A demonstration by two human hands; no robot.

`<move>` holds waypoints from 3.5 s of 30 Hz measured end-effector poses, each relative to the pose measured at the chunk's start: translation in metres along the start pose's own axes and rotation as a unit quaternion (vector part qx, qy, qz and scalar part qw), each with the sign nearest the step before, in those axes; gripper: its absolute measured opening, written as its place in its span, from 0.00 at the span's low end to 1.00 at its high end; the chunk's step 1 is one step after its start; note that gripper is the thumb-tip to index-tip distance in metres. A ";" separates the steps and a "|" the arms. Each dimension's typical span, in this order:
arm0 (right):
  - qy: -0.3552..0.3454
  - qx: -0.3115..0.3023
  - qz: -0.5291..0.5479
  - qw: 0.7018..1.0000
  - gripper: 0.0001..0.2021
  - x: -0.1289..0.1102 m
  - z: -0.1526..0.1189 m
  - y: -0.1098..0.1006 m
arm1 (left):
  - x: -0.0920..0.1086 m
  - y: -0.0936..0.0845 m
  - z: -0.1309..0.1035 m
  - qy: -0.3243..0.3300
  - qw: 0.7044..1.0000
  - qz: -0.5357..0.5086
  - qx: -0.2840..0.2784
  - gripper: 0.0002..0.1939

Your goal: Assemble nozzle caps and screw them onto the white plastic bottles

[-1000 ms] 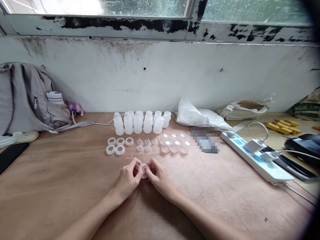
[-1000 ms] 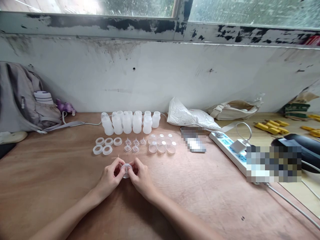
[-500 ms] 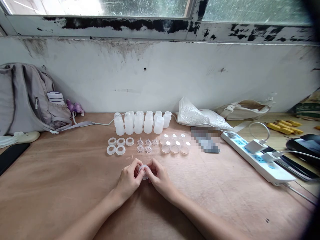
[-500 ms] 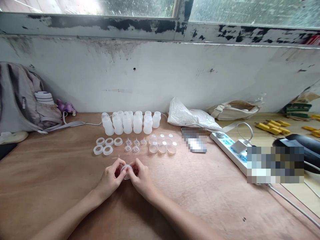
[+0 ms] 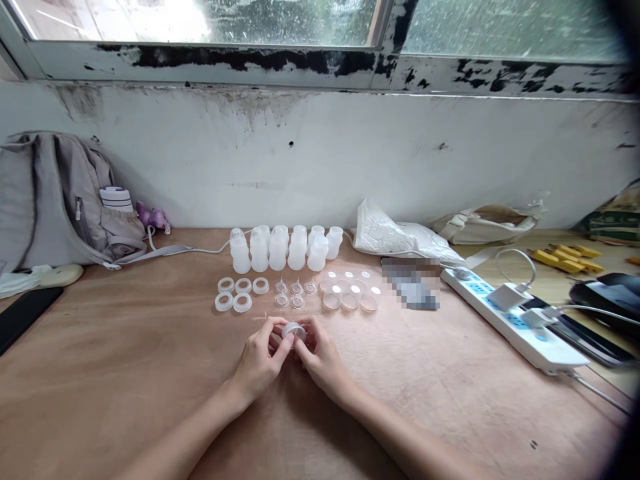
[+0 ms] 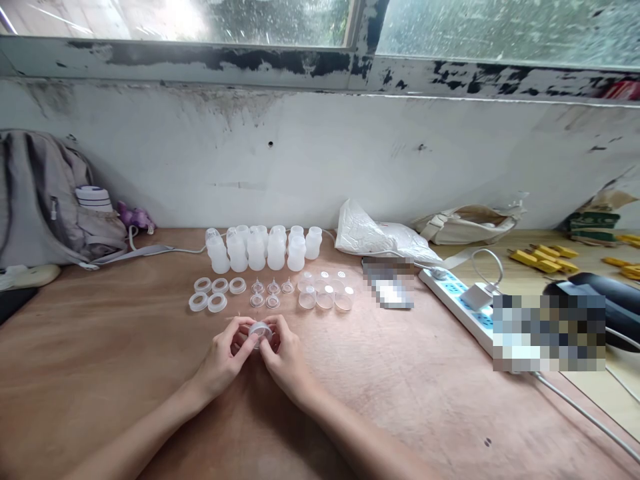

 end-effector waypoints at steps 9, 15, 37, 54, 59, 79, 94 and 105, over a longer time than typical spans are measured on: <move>-0.040 -0.018 -0.051 0.998 0.08 -0.006 -0.001 0.000 | -0.007 -0.002 0.000 -0.001 0.995 0.099 0.010 0.09; -0.104 -0.033 -0.074 0.991 0.12 -0.014 -0.005 -0.003 | -0.009 -0.005 0.001 -0.012 0.995 0.095 0.029 0.09; -0.041 -0.010 -0.033 0.999 0.11 0.000 -0.003 0.004 | -0.018 -0.007 0.011 -0.027 0.994 -0.101 0.013 0.14; -0.046 0.215 -0.355 0.909 0.18 -0.008 0.131 -0.091 | -0.015 -0.023 0.016 0.010 0.993 -0.113 0.046 0.12; 0.005 0.185 -0.399 0.898 0.12 0.014 0.150 -0.091 | -0.017 -0.027 0.018 0.014 0.993 -0.098 0.057 0.12; -0.023 0.158 0.016 0.987 0.11 -0.012 0.032 -0.072 | -0.011 -0.011 0.010 -0.095 0.960 -0.254 0.069 0.15; 0.003 0.047 0.099 0.994 0.36 0.000 0.005 -0.020 | -0.009 0.012 -0.003 -0.185 0.899 -0.393 0.050 0.13; -0.064 0.053 -0.092 0.992 0.25 -0.006 0.008 -0.037 | -0.008 0.001 0.002 -0.185 0.897 -0.392 0.089 0.17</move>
Point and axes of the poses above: each hand's wrist, its own z-axis towards the middle knuckle, its own y-axis out of the palm, x = y × z, the point moved 3 cm from there along z, towards the middle knuckle, and after that the axes turned 11 degrees about -z, right-handed, at the moved point
